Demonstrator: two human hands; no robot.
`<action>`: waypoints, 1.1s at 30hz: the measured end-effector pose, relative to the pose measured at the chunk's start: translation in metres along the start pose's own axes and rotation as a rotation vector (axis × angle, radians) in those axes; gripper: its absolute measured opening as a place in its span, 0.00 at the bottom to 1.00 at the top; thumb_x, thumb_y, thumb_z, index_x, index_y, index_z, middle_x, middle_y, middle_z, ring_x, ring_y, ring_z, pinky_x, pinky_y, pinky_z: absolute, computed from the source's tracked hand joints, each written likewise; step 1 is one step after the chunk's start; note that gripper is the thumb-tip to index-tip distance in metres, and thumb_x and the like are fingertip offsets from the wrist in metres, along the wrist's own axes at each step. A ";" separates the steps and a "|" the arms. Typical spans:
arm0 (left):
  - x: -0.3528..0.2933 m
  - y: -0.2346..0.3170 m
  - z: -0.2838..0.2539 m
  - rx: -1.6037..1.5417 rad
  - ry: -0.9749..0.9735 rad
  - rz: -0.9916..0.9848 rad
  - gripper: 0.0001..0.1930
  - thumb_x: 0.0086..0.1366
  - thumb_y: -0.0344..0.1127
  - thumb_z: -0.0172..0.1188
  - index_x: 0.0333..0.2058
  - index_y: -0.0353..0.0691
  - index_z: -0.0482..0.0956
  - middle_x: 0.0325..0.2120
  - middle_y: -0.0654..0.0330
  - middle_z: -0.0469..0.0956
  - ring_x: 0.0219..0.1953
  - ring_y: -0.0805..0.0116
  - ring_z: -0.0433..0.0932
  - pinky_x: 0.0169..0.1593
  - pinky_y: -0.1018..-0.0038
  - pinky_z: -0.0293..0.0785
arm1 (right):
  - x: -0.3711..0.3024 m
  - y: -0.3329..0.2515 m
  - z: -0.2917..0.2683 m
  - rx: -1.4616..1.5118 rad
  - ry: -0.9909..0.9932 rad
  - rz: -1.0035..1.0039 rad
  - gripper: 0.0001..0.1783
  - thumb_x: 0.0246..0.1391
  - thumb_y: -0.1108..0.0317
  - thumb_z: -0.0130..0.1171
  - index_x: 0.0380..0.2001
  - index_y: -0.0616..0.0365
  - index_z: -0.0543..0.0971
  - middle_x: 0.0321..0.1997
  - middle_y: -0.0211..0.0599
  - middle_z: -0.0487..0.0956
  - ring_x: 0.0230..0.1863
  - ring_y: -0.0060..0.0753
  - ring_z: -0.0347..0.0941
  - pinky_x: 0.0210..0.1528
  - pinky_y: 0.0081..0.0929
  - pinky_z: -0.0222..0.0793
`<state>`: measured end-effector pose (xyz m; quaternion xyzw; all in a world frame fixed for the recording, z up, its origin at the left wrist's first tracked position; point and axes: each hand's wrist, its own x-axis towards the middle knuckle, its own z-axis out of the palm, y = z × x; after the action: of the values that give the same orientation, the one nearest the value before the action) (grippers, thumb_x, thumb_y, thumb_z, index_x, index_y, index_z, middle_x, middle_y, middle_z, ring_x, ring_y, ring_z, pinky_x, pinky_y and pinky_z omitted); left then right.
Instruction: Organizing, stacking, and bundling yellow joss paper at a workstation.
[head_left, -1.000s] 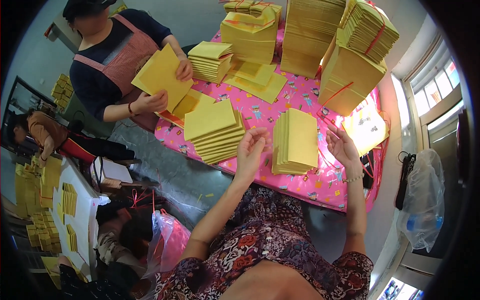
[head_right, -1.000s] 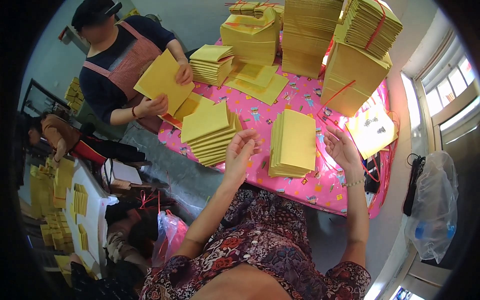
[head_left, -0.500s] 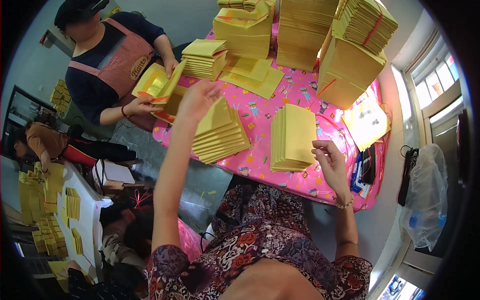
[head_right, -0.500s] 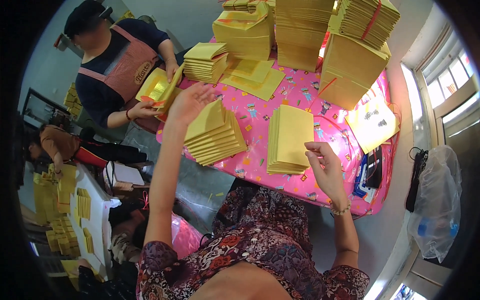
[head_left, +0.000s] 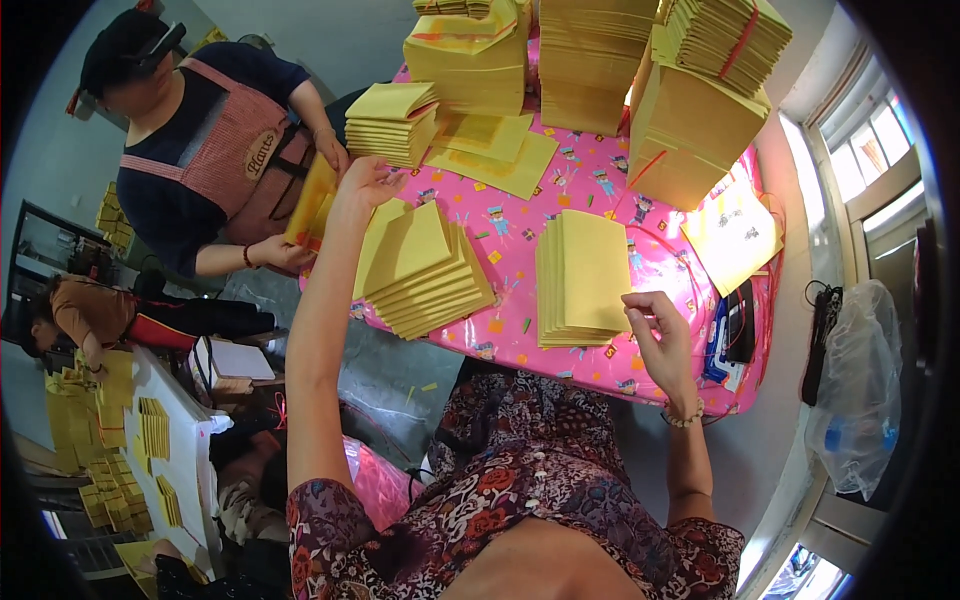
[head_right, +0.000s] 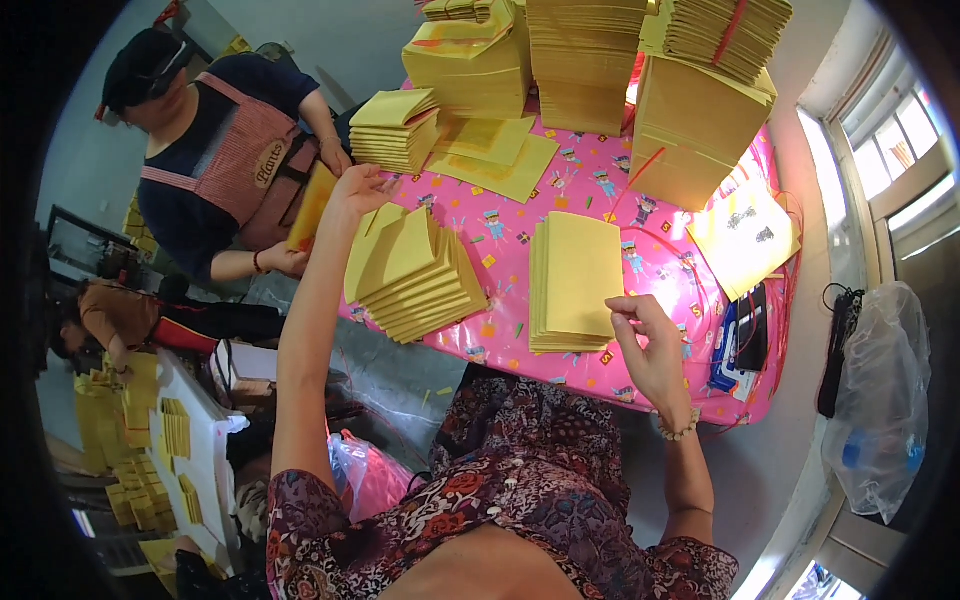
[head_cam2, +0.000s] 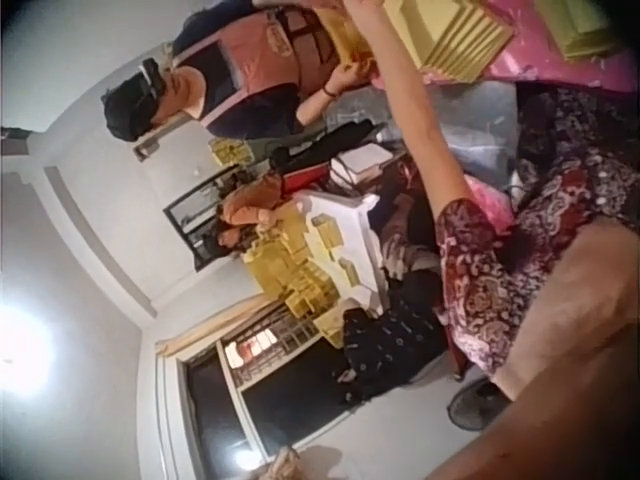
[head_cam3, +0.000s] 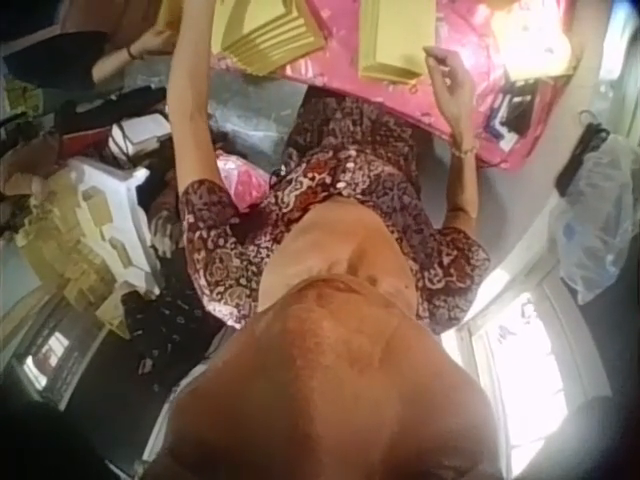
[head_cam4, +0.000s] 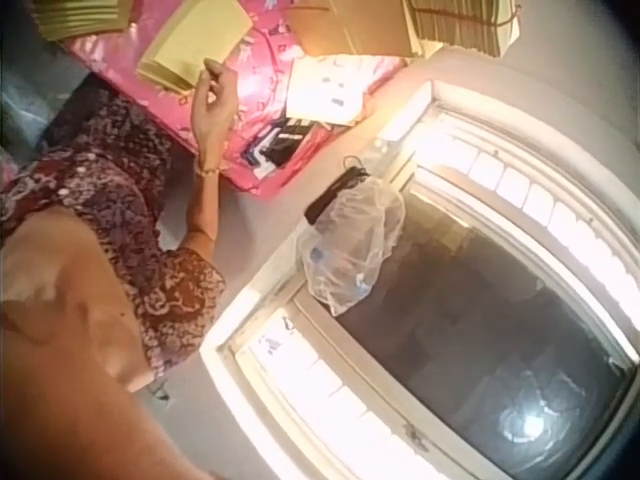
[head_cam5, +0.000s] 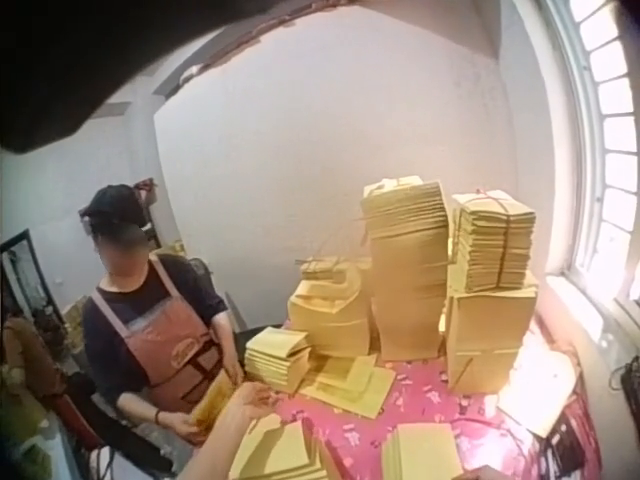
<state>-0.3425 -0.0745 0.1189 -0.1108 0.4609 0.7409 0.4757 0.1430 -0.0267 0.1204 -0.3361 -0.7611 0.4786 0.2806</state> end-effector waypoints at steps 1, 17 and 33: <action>0.002 -0.002 0.003 0.001 0.012 -0.008 0.30 0.69 0.27 0.42 0.65 0.25 0.41 0.65 0.44 0.48 0.66 0.51 0.56 0.66 0.54 0.61 | -0.002 0.001 0.000 -0.001 0.002 0.002 0.09 0.61 0.74 0.54 0.44 0.63 0.78 0.41 0.35 0.77 0.43 0.27 0.76 0.44 0.28 0.75; 0.065 0.027 -0.025 0.049 0.105 -0.016 0.21 0.72 0.35 0.40 0.58 0.27 0.57 0.54 0.45 0.66 0.54 0.53 0.70 0.56 0.56 0.72 | -0.011 0.004 0.002 0.042 0.040 0.021 0.08 0.60 0.76 0.54 0.42 0.62 0.78 0.38 0.33 0.78 0.40 0.22 0.76 0.42 0.24 0.74; 0.057 0.014 0.002 0.060 0.126 0.042 0.29 0.69 0.48 0.48 0.57 0.27 0.61 0.53 0.45 0.66 0.56 0.52 0.65 0.62 0.56 0.63 | -0.021 0.010 0.001 0.052 0.107 0.053 0.07 0.60 0.77 0.54 0.41 0.64 0.78 0.36 0.33 0.78 0.37 0.20 0.75 0.40 0.20 0.72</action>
<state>-0.3835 -0.0401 0.0936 -0.1334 0.5141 0.7282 0.4332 0.1572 -0.0406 0.1086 -0.3737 -0.7230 0.4870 0.3168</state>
